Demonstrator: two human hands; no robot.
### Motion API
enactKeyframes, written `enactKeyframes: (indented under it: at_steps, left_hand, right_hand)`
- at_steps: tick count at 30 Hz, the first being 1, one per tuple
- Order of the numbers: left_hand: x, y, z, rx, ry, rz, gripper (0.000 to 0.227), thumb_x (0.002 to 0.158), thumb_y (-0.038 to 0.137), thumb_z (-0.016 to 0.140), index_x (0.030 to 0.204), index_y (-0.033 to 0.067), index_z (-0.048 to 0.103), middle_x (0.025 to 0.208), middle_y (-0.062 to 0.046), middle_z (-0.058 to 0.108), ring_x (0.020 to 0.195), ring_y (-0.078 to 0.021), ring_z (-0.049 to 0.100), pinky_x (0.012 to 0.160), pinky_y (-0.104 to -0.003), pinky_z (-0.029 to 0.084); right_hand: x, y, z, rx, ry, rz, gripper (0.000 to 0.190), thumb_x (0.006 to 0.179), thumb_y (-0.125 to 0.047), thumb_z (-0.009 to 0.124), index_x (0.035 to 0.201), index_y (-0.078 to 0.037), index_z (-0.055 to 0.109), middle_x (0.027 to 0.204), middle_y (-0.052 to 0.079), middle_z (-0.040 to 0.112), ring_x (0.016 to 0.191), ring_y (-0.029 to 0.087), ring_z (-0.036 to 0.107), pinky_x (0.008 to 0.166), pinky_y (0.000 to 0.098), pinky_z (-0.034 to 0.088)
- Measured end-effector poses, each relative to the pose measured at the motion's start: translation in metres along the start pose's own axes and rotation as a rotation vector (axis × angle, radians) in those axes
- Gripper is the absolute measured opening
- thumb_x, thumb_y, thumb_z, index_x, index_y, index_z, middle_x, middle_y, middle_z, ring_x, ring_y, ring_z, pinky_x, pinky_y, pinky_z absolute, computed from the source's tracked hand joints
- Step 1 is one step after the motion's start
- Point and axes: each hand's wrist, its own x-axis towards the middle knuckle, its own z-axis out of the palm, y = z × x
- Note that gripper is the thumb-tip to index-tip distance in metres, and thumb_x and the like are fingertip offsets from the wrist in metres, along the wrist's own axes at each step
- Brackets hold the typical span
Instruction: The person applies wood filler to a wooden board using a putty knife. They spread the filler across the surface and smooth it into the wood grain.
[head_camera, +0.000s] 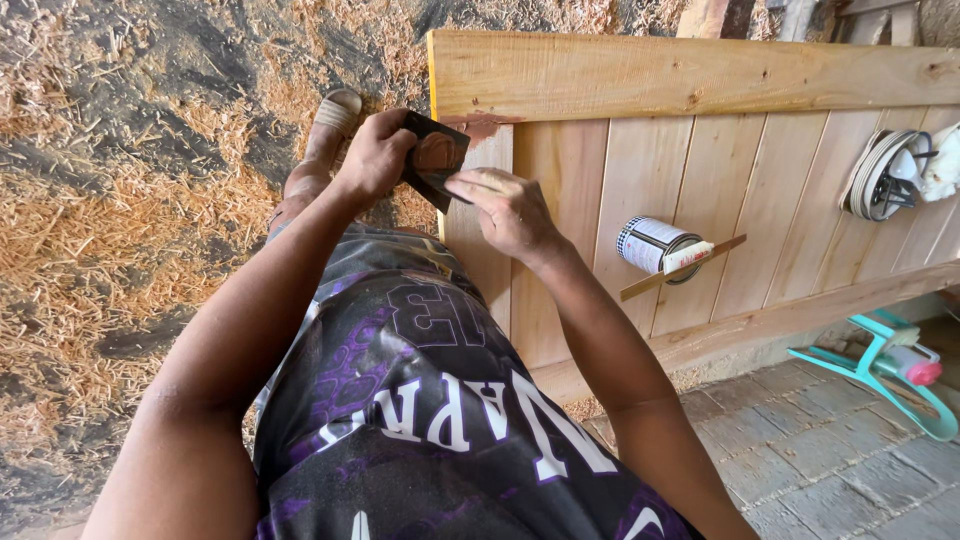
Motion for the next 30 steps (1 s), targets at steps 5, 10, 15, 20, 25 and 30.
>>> enactKeyframes:
  at_steps: [5,10,15,20,25,30]
  left_hand:
    - [0.006,-0.009,-0.003,0.036,0.042,-0.104,0.024,0.095,0.01,0.047,0.11,-0.0022,0.063,0.081,-0.008,0.063,0.064,-0.0152,0.057,0.057,-0.03,0.049]
    - [0.026,0.001,-0.034,-0.059,0.222,-0.036,0.031,0.095,0.009,0.041,0.118,0.0013,0.06,0.088,-0.005,0.067,0.064,-0.0103,0.058,0.054,-0.027,0.056]
    - [0.02,0.004,-0.059,-0.101,0.177,0.102,0.028,0.101,0.011,0.045,0.12,-0.0028,0.061,0.093,-0.007,0.065,0.072,-0.0111,0.06,0.062,-0.028,0.056]
    - [-0.002,-0.022,-0.053,-0.183,0.149,-0.014,0.031,0.1,0.012,0.045,0.123,-0.0025,0.06,0.095,-0.006,0.067,0.077,-0.0102,0.064,0.07,-0.026,0.062]
    - [-0.017,-0.058,-0.043,-0.24,0.181,0.022,0.035,0.101,0.01,0.053,0.132,-0.0023,0.062,0.103,-0.004,0.067,0.087,-0.0107,0.064,0.075,-0.023,0.056]
    - [-0.028,-0.065,-0.042,-0.343,0.2,-0.139,0.033,0.097,0.013,0.053,0.127,0.004,0.064,0.089,-0.001,0.063,0.066,-0.0088,0.056,0.052,-0.023,0.046]
  right_hand:
    - [-0.017,0.013,0.011,0.006,-0.081,-0.038,0.034,0.087,0.009,0.057,0.11,-0.005,0.077,0.113,0.011,0.076,0.101,0.026,0.076,0.087,0.035,0.063]
    - [-0.031,0.056,0.029,0.001,-0.068,0.207,0.016,0.099,0.001,0.065,0.106,-0.007,0.077,0.115,0.011,0.077,0.092,0.024,0.078,0.077,0.0307,0.065]
    - [-0.023,0.114,0.029,-0.171,0.138,0.372,0.033,0.092,0.005,0.064,0.12,-0.006,0.076,0.118,0.012,0.075,0.103,0.03,0.072,0.087,0.0383,0.06]
    - [-0.025,0.131,0.054,-0.308,0.185,0.337,0.026,0.094,0.004,0.064,0.115,-0.004,0.077,0.114,0.011,0.076,0.105,0.03,0.072,0.09,0.0391,0.059]
    - [-0.044,0.105,0.087,-0.381,0.27,0.216,0.025,0.092,0.004,0.063,0.113,-0.002,0.076,0.115,0.015,0.072,0.109,0.032,0.071,0.094,0.04,0.058]
    - [-0.049,0.097,0.068,-0.291,0.234,0.267,0.031,0.086,0.006,0.06,0.112,-0.001,0.076,0.114,0.014,0.073,0.105,0.032,0.071,0.091,0.04,0.059]
